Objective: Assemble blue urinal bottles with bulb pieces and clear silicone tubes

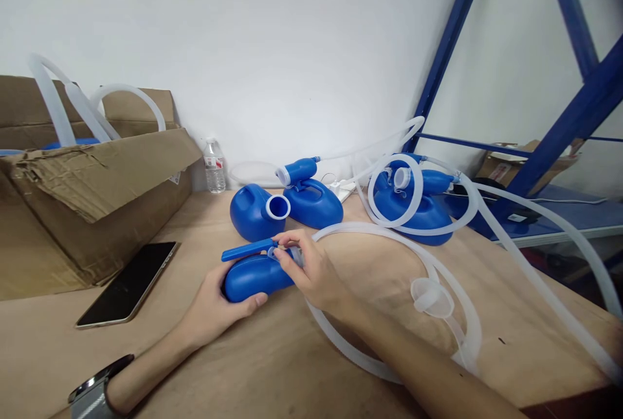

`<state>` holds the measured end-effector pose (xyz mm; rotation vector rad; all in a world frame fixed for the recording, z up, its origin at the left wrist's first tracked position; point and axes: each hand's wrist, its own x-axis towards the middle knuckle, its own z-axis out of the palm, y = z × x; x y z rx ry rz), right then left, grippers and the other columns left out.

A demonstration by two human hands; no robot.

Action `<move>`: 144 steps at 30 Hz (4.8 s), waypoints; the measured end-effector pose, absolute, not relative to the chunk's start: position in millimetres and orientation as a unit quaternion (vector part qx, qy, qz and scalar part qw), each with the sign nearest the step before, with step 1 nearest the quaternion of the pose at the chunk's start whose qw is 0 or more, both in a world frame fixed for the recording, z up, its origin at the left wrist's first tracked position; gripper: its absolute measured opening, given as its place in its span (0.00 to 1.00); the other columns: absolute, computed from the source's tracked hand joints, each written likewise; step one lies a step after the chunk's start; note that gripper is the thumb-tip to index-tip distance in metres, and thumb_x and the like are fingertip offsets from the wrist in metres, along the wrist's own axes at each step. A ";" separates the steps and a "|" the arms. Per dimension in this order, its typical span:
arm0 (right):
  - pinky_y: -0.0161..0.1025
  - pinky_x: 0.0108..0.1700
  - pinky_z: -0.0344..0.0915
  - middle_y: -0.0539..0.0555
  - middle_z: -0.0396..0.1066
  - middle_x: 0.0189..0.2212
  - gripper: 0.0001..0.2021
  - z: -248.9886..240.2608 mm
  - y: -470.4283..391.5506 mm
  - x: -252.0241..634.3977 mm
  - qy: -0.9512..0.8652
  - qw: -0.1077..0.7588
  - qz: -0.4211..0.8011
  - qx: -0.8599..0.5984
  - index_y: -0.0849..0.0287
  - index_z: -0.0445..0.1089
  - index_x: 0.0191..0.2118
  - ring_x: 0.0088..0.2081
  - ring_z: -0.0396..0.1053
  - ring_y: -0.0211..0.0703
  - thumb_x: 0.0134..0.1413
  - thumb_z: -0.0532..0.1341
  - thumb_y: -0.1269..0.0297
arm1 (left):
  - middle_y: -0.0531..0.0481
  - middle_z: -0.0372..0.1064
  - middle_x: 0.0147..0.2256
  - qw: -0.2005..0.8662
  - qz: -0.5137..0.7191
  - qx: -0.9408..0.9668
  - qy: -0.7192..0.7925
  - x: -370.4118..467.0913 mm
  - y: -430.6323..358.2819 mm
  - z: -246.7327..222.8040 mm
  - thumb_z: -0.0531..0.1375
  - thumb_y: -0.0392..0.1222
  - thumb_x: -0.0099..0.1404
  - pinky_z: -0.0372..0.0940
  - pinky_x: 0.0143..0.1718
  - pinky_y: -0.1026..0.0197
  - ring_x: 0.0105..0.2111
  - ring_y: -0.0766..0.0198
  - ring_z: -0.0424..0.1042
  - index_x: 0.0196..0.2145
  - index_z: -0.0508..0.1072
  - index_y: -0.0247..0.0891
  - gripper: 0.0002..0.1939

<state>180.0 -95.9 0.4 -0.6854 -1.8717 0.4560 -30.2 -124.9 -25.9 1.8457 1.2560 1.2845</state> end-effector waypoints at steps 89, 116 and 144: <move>0.42 0.47 0.77 0.53 0.81 0.42 0.07 4.7 -83.7 189.5 -0.790 0.539 0.226 -0.183 0.53 0.81 0.41 0.43 0.80 0.44 0.63 0.64 0.65 | 0.41 0.77 0.52 0.231 0.398 0.764 0.453 -47.8 -125.3 -24.3 0.68 0.56 0.54 0.73 0.52 0.41 0.49 0.42 0.78 0.52 0.77 0.42 0.30; 0.52 0.54 0.75 0.55 0.82 0.41 0.16 13.6 -81.8 192.0 -0.664 0.439 0.540 -0.274 0.55 0.83 0.42 0.46 0.80 0.54 0.45 0.75 0.56 | 0.46 0.78 0.46 0.342 0.410 0.712 0.456 -56.7 -125.9 -32.7 0.67 0.57 0.54 0.73 0.22 0.59 0.26 0.56 0.78 0.52 0.77 0.49 0.28; 0.45 0.44 0.66 0.58 0.73 0.47 0.23 -4.6 -89.0 196.1 -0.826 0.402 0.205 -0.338 0.56 0.61 0.57 0.42 0.72 0.51 0.69 0.50 0.45 | 0.43 0.75 0.49 0.403 0.476 0.619 0.477 -31.6 -132.4 -23.7 0.68 0.55 0.57 0.72 0.23 0.56 0.24 0.59 0.76 0.56 0.68 0.43 0.33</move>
